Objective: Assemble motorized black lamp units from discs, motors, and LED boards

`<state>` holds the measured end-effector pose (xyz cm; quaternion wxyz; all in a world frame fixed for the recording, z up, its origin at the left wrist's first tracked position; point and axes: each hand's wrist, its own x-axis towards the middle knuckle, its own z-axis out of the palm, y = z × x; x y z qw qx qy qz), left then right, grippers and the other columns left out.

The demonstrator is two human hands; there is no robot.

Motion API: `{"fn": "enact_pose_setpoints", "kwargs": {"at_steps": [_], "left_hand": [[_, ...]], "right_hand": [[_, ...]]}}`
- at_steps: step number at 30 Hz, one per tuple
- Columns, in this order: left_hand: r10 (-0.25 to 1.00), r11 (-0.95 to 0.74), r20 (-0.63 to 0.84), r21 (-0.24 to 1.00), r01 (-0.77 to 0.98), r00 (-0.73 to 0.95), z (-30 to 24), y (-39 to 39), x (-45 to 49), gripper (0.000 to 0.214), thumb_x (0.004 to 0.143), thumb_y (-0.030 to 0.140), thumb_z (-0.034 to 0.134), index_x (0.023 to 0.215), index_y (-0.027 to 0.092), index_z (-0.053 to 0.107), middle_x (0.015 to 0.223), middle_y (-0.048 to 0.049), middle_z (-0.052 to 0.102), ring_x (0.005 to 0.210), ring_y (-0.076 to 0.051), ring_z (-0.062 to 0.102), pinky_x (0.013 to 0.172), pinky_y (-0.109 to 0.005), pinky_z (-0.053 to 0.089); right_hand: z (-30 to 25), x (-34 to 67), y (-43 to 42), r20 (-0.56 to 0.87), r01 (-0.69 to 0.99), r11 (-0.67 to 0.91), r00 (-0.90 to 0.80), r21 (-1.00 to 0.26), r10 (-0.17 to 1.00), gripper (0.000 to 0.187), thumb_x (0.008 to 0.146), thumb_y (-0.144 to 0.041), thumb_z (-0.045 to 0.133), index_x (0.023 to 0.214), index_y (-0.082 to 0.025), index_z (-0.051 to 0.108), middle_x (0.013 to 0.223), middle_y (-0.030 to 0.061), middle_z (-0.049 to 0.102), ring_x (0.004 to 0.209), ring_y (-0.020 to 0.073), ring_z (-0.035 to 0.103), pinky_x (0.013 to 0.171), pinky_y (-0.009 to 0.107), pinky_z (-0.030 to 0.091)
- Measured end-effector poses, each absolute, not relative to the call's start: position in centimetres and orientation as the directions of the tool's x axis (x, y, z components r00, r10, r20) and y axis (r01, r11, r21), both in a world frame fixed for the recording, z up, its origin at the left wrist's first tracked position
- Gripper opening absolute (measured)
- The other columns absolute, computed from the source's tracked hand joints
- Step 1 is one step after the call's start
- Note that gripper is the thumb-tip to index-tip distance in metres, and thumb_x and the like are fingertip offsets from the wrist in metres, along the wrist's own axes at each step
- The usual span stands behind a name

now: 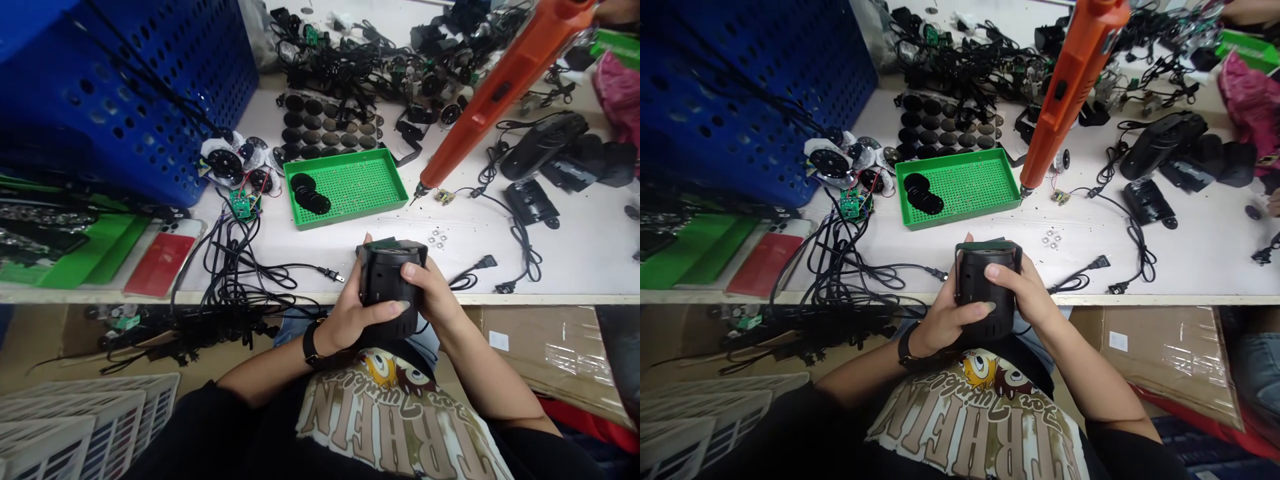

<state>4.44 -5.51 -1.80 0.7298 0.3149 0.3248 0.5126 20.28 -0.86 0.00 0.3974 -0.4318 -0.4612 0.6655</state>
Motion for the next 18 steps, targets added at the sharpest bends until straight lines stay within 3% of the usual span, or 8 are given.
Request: {"fn": "enact_pose_setpoints", "kwargs": {"at_steps": [5, 7, 10, 14, 18], "left_hand": [[0.945, 0.285, -0.136, 0.79, -0.543, 0.298, -1.3, -4.5, 4.3, 0.102, 0.073, 0.027, 0.091, 0.159, 0.036, 0.038, 0.15, -0.0071, 0.061, 0.135, -0.033, 0.06, 0.113, -0.048, 0.052], [0.949, 0.241, -0.082, 0.812, -0.531, 0.306, -0.9, -4.3, 4.3, 0.094, 0.072, 0.026, 0.091, 0.154, 0.033, 0.047, 0.145, -0.0076, 0.064, 0.132, -0.032, 0.062, 0.112, -0.047, 0.052], [0.94, 0.232, -0.057, 0.83, -0.507, 0.337, -0.8, -4.5, 4.4, 0.083, 0.07, 0.025, 0.092, 0.145, 0.028, 0.057, 0.135, -0.0083, 0.069, 0.126, -0.032, 0.065, 0.109, -0.046, 0.054], [0.941, 0.295, -0.14, 0.786, -0.543, 0.309, -0.9, -4.8, 4.8, 0.081, 0.072, 0.027, 0.092, 0.144, 0.03, 0.057, 0.133, -0.0072, 0.071, 0.121, -0.03, 0.068, 0.105, -0.045, 0.056], [0.941, 0.336, -0.266, 0.674, -0.658, 0.209, -0.5, -3.9, 5.5, 0.065, 0.076, 0.041, 0.09, 0.133, 0.026, 0.063, 0.127, -0.0082, 0.074, 0.118, -0.031, 0.07, 0.101, -0.044, 0.058]], "right_hand": [[0.9, 20.4, 0.3, -0.158, -0.141, -0.204, -0.282, -0.969, 0.946, 0.056, 0.092, -0.073, 0.057, 0.123, -0.027, 0.068, 0.124, 0.0057, 0.076, 0.119, 0.0264, 0.07, 0.108, 0.047, 0.053], [1.5, 20.2, 0.7, -0.177, -0.147, -0.227, -0.294, -0.963, 0.939, 0.052, 0.094, -0.07, 0.053, 0.115, -0.026, 0.071, 0.124, 0.0063, 0.076, 0.118, 0.0263, 0.071, 0.108, 0.047, 0.054], [2.0, 19.9, 1.2, -0.222, -0.182, -0.275, -0.267, -0.944, 0.938, 0.044, 0.09, -0.065, 0.062, 0.101, -0.024, 0.071, 0.118, 0.0061, 0.078, 0.111, 0.0259, 0.074, 0.103, 0.046, 0.057], [1.8, 19.9, 1.1, -0.298, -0.205, -0.353, -0.257, -0.913, 0.919, 0.058, 0.092, -0.078, 0.05, 0.11, -0.026, 0.068, 0.11, 0.0061, 0.08, 0.101, 0.0264, 0.076, 0.095, 0.047, 0.06], [1.4, 19.8, 0.7, -0.245, -0.185, -0.292, -0.243, -0.938, 0.939, 0.063, 0.093, -0.079, 0.045, 0.12, -0.027, 0.068, 0.117, 0.0063, 0.078, 0.11, 0.0274, 0.073, 0.095, 0.045, 0.061]]}}
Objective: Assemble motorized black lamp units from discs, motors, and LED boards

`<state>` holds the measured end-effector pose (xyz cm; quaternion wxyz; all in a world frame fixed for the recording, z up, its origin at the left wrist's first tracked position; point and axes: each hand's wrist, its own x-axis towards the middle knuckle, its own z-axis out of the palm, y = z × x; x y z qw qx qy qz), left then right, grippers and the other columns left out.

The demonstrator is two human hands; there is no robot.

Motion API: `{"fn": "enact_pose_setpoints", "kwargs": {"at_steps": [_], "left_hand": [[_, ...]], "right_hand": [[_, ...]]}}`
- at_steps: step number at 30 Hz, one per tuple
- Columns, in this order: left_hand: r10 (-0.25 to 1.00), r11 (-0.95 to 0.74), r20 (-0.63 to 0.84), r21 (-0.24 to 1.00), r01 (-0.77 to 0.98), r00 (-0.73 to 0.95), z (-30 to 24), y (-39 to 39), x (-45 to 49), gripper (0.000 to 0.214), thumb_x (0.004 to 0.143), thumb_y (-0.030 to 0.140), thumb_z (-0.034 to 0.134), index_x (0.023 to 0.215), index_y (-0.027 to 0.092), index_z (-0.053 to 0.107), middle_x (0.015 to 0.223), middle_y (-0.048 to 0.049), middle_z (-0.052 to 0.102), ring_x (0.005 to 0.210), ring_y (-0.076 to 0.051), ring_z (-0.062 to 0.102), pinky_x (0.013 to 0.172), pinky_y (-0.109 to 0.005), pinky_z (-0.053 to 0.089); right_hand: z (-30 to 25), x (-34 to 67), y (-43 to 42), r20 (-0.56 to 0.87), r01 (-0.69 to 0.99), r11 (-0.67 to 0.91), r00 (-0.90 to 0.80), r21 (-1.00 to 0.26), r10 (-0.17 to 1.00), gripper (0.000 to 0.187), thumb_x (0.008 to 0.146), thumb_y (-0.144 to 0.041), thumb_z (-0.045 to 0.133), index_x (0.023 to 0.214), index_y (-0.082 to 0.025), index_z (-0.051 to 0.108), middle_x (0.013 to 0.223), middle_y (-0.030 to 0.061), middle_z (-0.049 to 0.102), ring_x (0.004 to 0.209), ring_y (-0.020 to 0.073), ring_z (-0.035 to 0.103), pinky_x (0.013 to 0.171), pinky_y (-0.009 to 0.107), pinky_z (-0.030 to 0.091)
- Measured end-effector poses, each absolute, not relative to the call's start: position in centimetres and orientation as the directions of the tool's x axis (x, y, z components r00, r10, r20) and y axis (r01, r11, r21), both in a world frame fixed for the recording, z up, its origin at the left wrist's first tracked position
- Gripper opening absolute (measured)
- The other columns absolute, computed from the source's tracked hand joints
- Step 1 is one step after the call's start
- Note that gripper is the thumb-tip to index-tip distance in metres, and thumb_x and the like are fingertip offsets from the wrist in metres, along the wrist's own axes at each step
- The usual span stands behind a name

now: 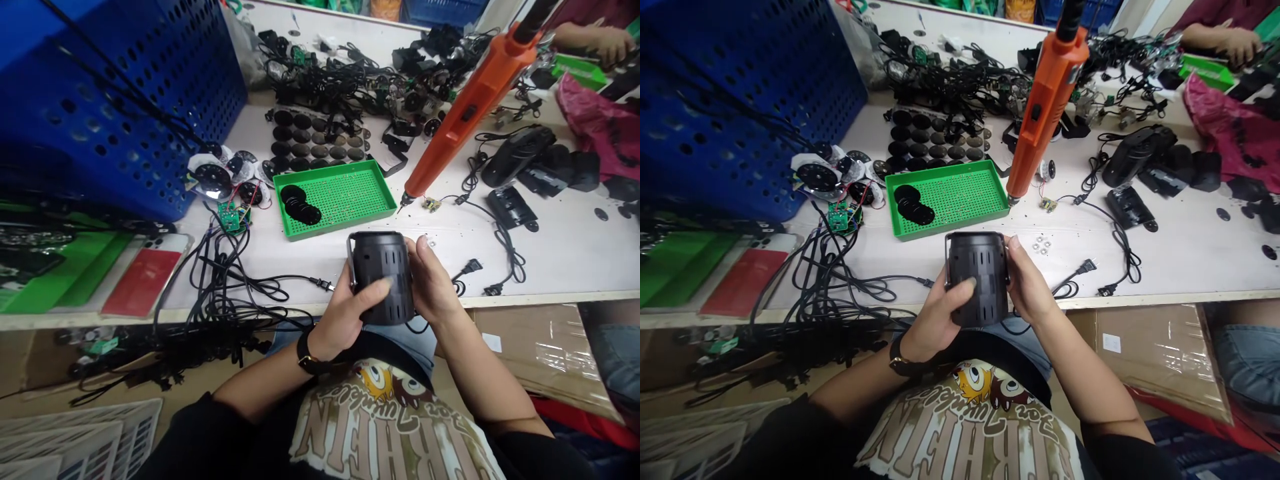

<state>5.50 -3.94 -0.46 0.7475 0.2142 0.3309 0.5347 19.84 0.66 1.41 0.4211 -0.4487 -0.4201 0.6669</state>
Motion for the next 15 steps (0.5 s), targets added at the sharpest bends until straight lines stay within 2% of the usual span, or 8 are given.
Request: {"fn": "enact_pose_setpoints", "kwargs": {"at_steps": [4, 6, 11, 15], "left_hand": [[0.917, 0.386, -0.317, 0.539, -0.748, 0.244, 0.5, -2.4, 5.7, 0.054, 0.08, 0.052, 0.084, 0.121, 0.02, 0.07, 0.119, -0.0101, 0.077, 0.121, -0.033, 0.07, 0.105, -0.047, 0.056], [0.902, 0.419, -0.319, 0.491, -0.764, 0.29, 0.9, -1.9, 5.5, 0.053, 0.082, 0.055, 0.079, 0.12, 0.019, 0.071, 0.117, -0.0108, 0.078, 0.12, -0.034, 0.07, 0.106, -0.049, 0.055], [0.874, 0.461, -0.365, 0.42, -0.781, 0.32, 1.4, -1.0, 5.1, 0.051, 0.091, 0.06, 0.067, 0.123, 0.02, 0.071, 0.114, -0.0081, 0.078, 0.105, -0.029, 0.075, 0.102, -0.049, 0.057], [0.855, 0.474, -0.405, 0.354, -0.806, 0.325, 1.6, -0.6, 5.0, 0.044, 0.094, 0.054, 0.065, 0.12, 0.019, 0.071, 0.111, -0.0076, 0.078, 0.099, -0.027, 0.076, 0.102, -0.049, 0.058]], "right_hand": [[1.2, 20.4, 0.3, -0.267, -0.219, -0.316, -0.224, -0.923, 0.937, 0.065, 0.092, -0.077, 0.051, 0.132, -0.028, 0.066, 0.136, 0.0072, 0.071, 0.11, 0.027, 0.072, 0.09, 0.045, 0.062], [1.4, 21.0, 0.0, -0.246, -0.171, -0.274, -0.168, -0.946, 0.955, 0.063, 0.092, -0.073, 0.057, 0.138, -0.03, 0.063, 0.15, 0.0068, 0.063, 0.114, 0.0269, 0.07, 0.094, 0.047, 0.061], [2.5, 22.3, -1.7, 0.055, 0.114, 0.066, -0.095, -0.991, 0.994, 0.049, 0.098, -0.054, 0.064, 0.144, -0.037, 0.059, 0.163, 0.0036, 0.049, 0.142, 0.0274, 0.055, 0.12, 0.052, 0.045], [2.7, 22.3, -2.9, 0.216, 0.206, 0.234, -0.105, -0.95, 0.971, 0.045, 0.101, -0.045, 0.063, 0.145, -0.04, 0.057, 0.163, 0.0039, 0.047, 0.147, 0.0294, 0.05, 0.12, 0.055, 0.046]]}}
